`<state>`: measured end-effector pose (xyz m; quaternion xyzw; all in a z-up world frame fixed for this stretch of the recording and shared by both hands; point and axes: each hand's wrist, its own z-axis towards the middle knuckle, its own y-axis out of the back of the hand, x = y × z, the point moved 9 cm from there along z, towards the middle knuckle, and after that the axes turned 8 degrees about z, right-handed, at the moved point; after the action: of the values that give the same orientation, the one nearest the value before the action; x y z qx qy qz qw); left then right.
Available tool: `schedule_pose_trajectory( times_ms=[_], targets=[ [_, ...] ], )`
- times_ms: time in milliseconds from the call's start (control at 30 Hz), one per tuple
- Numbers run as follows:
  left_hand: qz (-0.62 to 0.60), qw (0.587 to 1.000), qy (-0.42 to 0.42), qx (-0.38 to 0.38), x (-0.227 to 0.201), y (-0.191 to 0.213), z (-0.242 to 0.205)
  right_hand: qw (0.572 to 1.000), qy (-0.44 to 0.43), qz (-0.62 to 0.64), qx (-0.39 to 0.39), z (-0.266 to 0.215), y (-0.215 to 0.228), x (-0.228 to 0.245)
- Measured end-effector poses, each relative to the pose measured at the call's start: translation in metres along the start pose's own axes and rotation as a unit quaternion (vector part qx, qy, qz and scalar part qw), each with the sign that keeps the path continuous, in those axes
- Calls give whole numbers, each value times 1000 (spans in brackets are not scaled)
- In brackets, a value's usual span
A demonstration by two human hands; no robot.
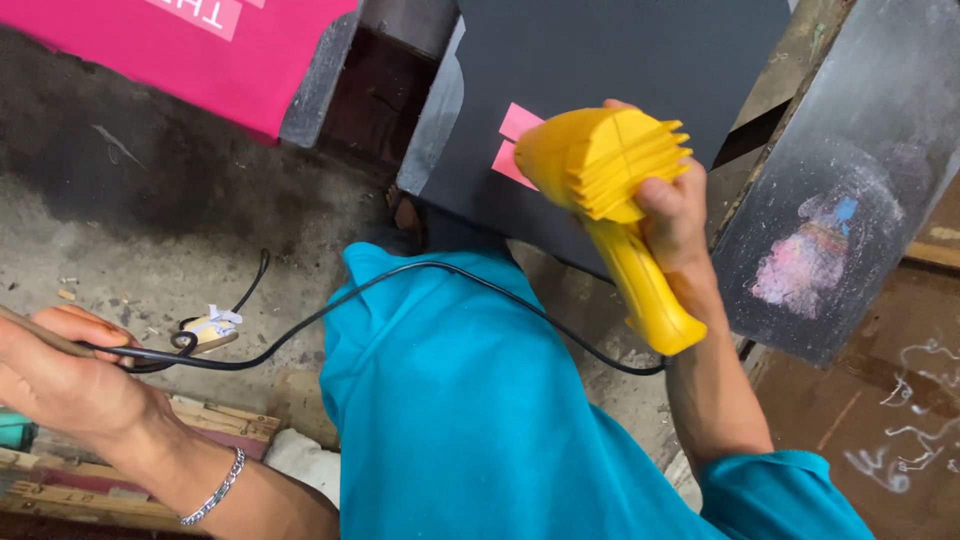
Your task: The person uses a yellow heat gun to apply heat to pink rectangular stickers and white text on black and pink signboards. They move the heat gun across the surfaces of several signboards arranged in a row, working from one to the next.
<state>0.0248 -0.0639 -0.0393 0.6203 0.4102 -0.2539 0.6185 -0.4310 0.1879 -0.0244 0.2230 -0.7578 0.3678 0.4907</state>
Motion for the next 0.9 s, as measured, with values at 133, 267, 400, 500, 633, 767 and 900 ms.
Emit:
schedule_pose_trajectory(
  times_ms=[133, 267, 400, 500, 633, 767, 900],
  targets=[
    [-44, 999, -18, 14, -1, -2, 0, 997, -11, -68, 25, -5, -1, -2],
    [-76, 997, 27, 3, 14, -1, 6, 999, -21, 35, -8, 3, -10, -6],
    [-59, 998, -6, 9, 8, -2, 8, 996, -9, -83, -16, 0, -1, 0],
    [-62, 998, 14, 15, 5, -9, 9, 998, -7, -61, -1, 6, -9, 1],
    [-58, 998, -15, 17, 8, -7, 14, 993, 12, -112, -26, -3, 16, 5],
    [-76, 996, 46, 9, 0, -15, 11, 1000, -23, -17, -2, 5, -11, 1],
    [-36, 999, 8, 21, -6, -15, 11, 992, 29, -119, -10, -2, 1, 10]
  ],
)
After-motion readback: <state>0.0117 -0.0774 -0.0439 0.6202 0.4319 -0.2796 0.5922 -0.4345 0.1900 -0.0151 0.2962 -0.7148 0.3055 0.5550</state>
